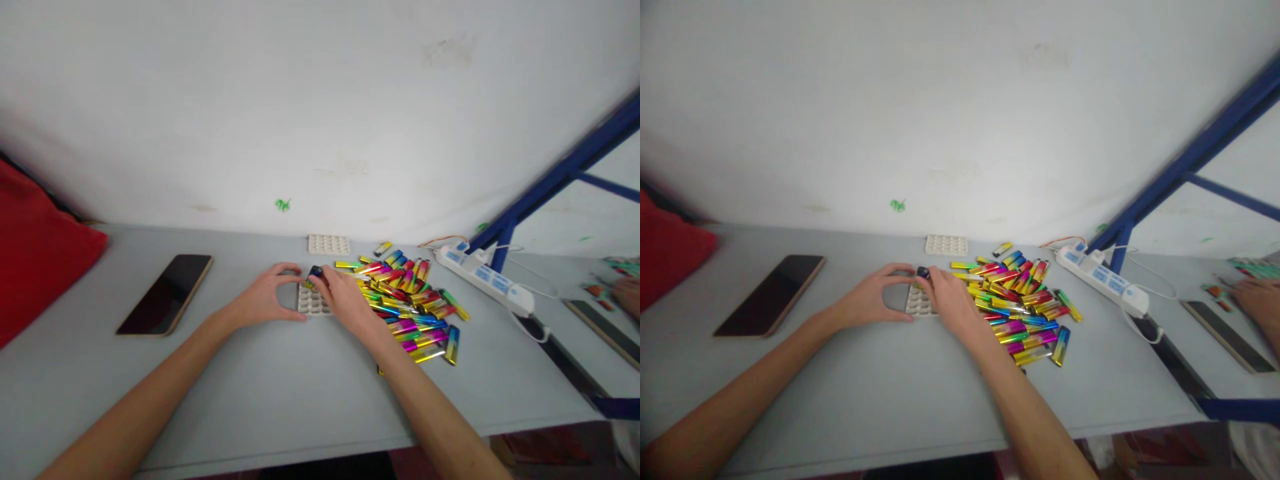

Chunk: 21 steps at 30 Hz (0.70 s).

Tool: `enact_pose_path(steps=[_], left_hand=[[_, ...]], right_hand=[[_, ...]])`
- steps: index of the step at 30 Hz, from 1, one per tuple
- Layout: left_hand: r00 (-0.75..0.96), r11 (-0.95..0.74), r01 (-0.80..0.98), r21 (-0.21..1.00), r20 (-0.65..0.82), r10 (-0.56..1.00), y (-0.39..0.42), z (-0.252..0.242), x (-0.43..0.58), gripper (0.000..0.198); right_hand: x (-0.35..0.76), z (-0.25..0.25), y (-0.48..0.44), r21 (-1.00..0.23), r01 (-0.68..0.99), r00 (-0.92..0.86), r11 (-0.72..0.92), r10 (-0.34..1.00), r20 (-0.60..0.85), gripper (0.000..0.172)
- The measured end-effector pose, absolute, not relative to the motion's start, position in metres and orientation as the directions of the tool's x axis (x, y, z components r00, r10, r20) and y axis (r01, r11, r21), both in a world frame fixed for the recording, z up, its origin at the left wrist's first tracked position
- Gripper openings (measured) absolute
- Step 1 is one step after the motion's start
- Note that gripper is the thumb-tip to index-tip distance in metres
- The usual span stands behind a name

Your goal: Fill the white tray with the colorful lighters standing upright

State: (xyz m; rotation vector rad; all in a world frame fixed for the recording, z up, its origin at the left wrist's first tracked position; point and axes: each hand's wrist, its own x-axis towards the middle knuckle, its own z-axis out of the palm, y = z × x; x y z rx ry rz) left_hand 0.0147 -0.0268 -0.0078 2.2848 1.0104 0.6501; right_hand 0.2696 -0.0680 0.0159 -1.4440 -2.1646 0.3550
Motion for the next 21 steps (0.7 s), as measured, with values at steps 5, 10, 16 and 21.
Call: enact_pose_path(steps=[5, 10, 16, 21], left_hand=[[0.591, -0.553, 0.506, 0.662, 0.201, 0.782, -0.026, -0.010, 0.015, 0.084], [0.581, -0.546, 0.518, 0.659, 0.198, 0.790, -0.024, -0.013, 0.015, 0.087], [0.590, -0.560, 0.525, 0.641, 0.201, 0.782, -0.024, -0.010, 0.014, 0.083], [0.578, -0.558, 0.532, 0.637, 0.209, 0.789, -0.021, -0.010, 0.012, 0.086]], right_hand=[[0.271, 0.021, -0.066, -0.428, 0.789, -0.362, 0.440, 0.897, 0.254, 0.032], [0.271, 0.026, -0.064, -0.369, 0.798, -0.420, 0.476, 0.879, 0.226, 0.029], [0.259, 0.023, -0.062, -0.271, 0.868, -0.384, 0.415, 0.909, 0.161, 0.032], [0.288, 0.026, -0.069, -0.337, 0.829, -0.357, 0.446, 0.887, 0.293, 0.028]])
